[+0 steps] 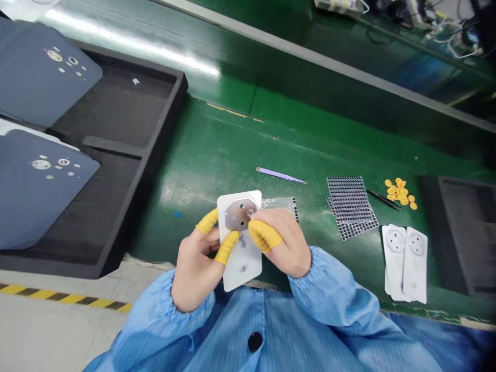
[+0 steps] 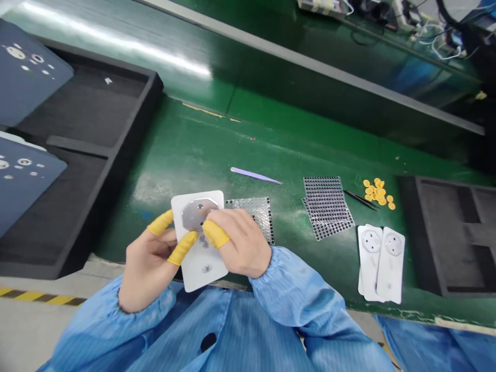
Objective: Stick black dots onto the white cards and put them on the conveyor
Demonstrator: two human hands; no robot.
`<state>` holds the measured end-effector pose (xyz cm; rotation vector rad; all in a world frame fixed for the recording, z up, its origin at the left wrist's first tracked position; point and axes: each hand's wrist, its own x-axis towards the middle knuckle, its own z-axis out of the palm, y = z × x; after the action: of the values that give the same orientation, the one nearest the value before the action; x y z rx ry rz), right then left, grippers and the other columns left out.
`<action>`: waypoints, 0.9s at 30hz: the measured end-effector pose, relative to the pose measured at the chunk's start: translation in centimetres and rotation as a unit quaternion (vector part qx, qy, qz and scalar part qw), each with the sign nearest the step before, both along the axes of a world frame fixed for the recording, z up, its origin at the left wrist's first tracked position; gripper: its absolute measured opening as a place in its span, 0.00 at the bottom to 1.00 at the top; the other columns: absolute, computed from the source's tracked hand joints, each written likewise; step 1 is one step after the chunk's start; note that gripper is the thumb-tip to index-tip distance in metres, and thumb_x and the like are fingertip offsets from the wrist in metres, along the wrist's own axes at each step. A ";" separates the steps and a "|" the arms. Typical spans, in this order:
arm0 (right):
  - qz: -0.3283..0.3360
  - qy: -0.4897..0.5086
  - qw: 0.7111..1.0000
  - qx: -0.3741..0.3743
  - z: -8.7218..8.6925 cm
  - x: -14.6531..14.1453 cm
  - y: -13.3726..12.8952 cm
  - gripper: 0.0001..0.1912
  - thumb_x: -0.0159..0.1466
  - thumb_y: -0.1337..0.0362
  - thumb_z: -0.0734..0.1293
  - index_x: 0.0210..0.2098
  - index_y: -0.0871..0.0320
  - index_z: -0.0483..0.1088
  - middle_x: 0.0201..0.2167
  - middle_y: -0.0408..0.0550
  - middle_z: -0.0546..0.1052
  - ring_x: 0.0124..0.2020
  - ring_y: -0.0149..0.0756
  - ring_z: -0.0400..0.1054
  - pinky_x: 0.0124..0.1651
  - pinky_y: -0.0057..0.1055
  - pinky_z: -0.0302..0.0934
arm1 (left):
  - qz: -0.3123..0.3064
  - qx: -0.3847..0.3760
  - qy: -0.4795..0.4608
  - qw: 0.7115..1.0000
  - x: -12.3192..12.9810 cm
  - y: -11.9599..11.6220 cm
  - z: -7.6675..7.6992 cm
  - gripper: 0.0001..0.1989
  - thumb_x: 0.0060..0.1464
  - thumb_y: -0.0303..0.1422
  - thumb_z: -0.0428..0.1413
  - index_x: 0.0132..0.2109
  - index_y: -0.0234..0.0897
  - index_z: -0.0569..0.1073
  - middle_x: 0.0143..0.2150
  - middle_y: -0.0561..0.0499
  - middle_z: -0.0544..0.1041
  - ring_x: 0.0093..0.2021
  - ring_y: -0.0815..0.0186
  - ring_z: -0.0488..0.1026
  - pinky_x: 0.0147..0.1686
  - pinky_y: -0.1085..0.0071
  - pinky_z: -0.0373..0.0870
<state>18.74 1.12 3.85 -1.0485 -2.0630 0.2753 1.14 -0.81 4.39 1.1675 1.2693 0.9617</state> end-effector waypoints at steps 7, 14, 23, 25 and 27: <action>0.040 -0.100 0.990 0.094 1.1 0.4 -0.6 0.11 0.66 0.70 0.59 0.45 0.63 0.70 0.48 0.59 0.75 0.55 0.45 0.65 0.55 0.46 0.64 | -0.013 0.125 0.048 0.991 0.4 -0.9 0.4 0.12 0.50 0.24 0.61 0.42 0.40 0.76 0.33 0.56 0.82 0.28 0.68 0.79 0.28 0.76 0.76; 0.026 -0.098 0.993 0.058 0.9 0.6 -0.9 0.09 0.66 0.70 0.60 0.42 0.62 0.70 0.51 0.63 0.72 0.59 0.47 0.62 0.57 0.50 0.62 | -0.028 0.189 0.121 0.974 0.5 -0.4 0.3 0.08 0.48 0.23 0.58 0.37 0.38 0.74 0.31 0.54 0.82 0.29 0.67 0.80 0.29 0.78 0.76; 0.065 -0.088 0.993 0.047 1.3 0.9 -0.8 0.12 0.66 0.70 0.59 0.41 0.70 0.71 0.49 0.67 0.73 0.57 0.48 0.64 0.54 0.47 0.66 | -0.081 0.199 0.167 0.962 0.3 -0.1 0.5 0.05 0.46 0.22 0.56 0.32 0.35 0.73 0.24 0.55 0.78 0.23 0.69 0.76 0.23 0.79 0.71; 0.079 -0.072 0.993 0.044 1.4 1.1 -0.7 0.12 0.66 0.69 0.59 0.40 0.71 0.71 0.48 0.69 0.73 0.56 0.49 0.65 0.53 0.48 0.67 | -0.077 0.200 0.155 0.964 0.4 0.0 0.7 0.05 0.46 0.23 0.57 0.33 0.35 0.73 0.25 0.55 0.79 0.23 0.70 0.76 0.23 0.80 0.71; 0.082 -0.063 0.994 0.040 1.6 1.1 -0.5 0.13 0.66 0.69 0.58 0.39 0.71 0.72 0.48 0.69 0.73 0.55 0.48 0.65 0.52 0.48 0.68 | -0.079 0.194 0.144 0.967 0.5 0.1 0.9 0.06 0.47 0.23 0.57 0.34 0.35 0.74 0.26 0.55 0.80 0.23 0.70 0.76 0.23 0.81 0.71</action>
<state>19.88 0.59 5.45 -0.8697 -2.2599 0.2116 1.63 -0.70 5.24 1.7399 1.2204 0.9722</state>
